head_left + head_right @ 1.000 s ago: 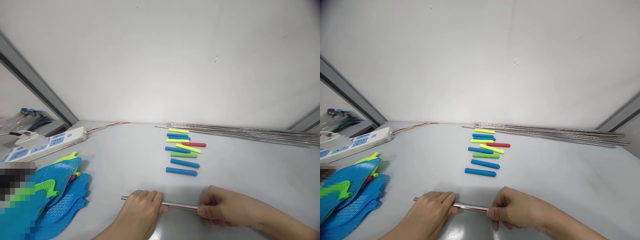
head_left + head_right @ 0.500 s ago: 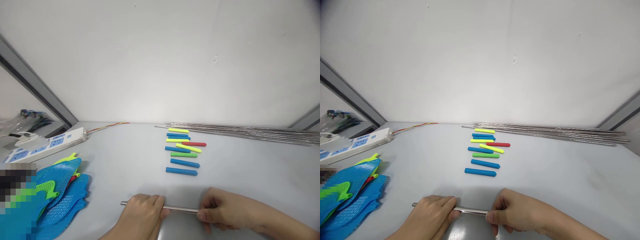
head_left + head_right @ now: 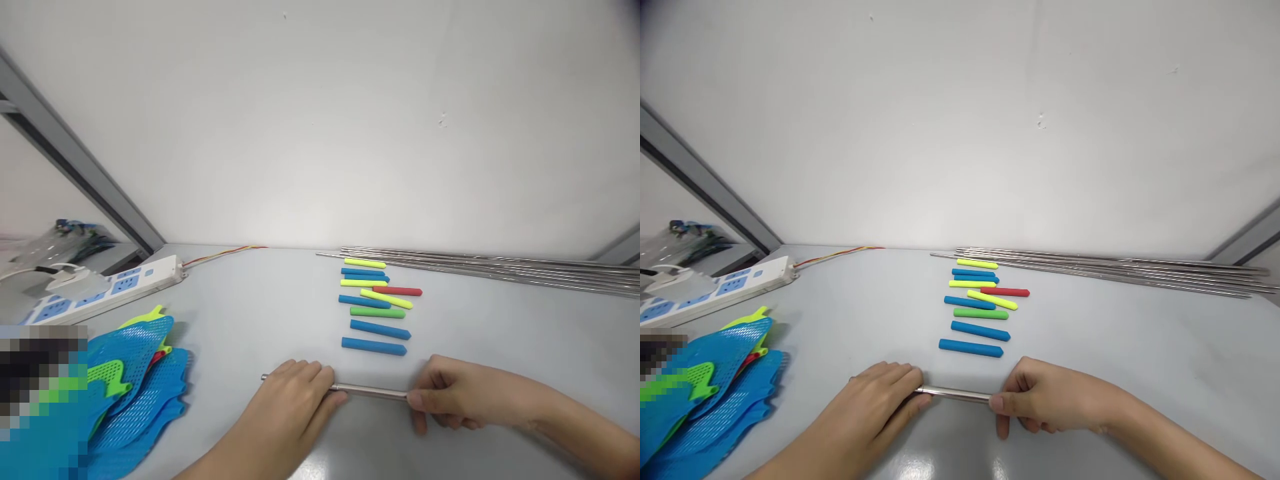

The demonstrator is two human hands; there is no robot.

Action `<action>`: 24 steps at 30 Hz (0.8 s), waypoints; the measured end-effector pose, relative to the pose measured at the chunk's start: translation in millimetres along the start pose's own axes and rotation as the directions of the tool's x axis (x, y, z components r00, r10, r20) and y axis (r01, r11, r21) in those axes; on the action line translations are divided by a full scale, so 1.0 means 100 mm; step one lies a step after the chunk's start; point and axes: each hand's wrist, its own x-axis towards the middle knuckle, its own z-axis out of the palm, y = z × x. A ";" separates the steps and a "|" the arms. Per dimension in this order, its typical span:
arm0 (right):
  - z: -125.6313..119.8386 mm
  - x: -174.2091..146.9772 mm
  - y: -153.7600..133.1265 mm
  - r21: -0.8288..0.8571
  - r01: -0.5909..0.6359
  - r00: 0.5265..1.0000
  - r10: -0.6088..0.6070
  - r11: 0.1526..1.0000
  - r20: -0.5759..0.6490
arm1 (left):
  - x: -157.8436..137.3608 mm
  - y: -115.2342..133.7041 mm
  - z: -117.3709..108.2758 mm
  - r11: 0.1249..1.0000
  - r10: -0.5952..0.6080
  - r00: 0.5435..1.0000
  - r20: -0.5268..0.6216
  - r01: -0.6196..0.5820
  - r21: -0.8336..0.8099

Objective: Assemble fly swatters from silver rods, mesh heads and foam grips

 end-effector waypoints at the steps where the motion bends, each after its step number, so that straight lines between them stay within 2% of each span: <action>1: -0.01 0.00 0.00 -0.008 -0.005 1.000 0.005 1.000 -0.010 | 0.01 -0.02 0.00 1.000 -0.010 1.000 -0.007 0.010 -0.005; 4: -0.05 -0.01 -0.01 -0.018 -0.011 1.000 0.011 1.000 -0.022 | 0.02 -0.06 0.01 1.000 -0.026 1.000 -0.013 0.026 0.017; 9: -0.08 -0.01 -0.01 -0.025 -0.025 0.999 0.025 0.999 -0.032 | 0.02 -0.08 0.03 0.995 0.039 0.998 -0.039 -0.036 0.096; 12: -0.09 -0.02 0.00 -0.031 -0.022 0.999 0.021 0.999 -0.036 | 0.01 -0.06 0.03 0.992 0.036 0.997 -0.066 -0.028 0.121; 24: -0.04 0.03 0.08 0.037 0.042 0.999 -0.042 0.998 0.016 | 0.04 0.03 0.16 0.948 0.064 0.998 0.013 -0.065 0.312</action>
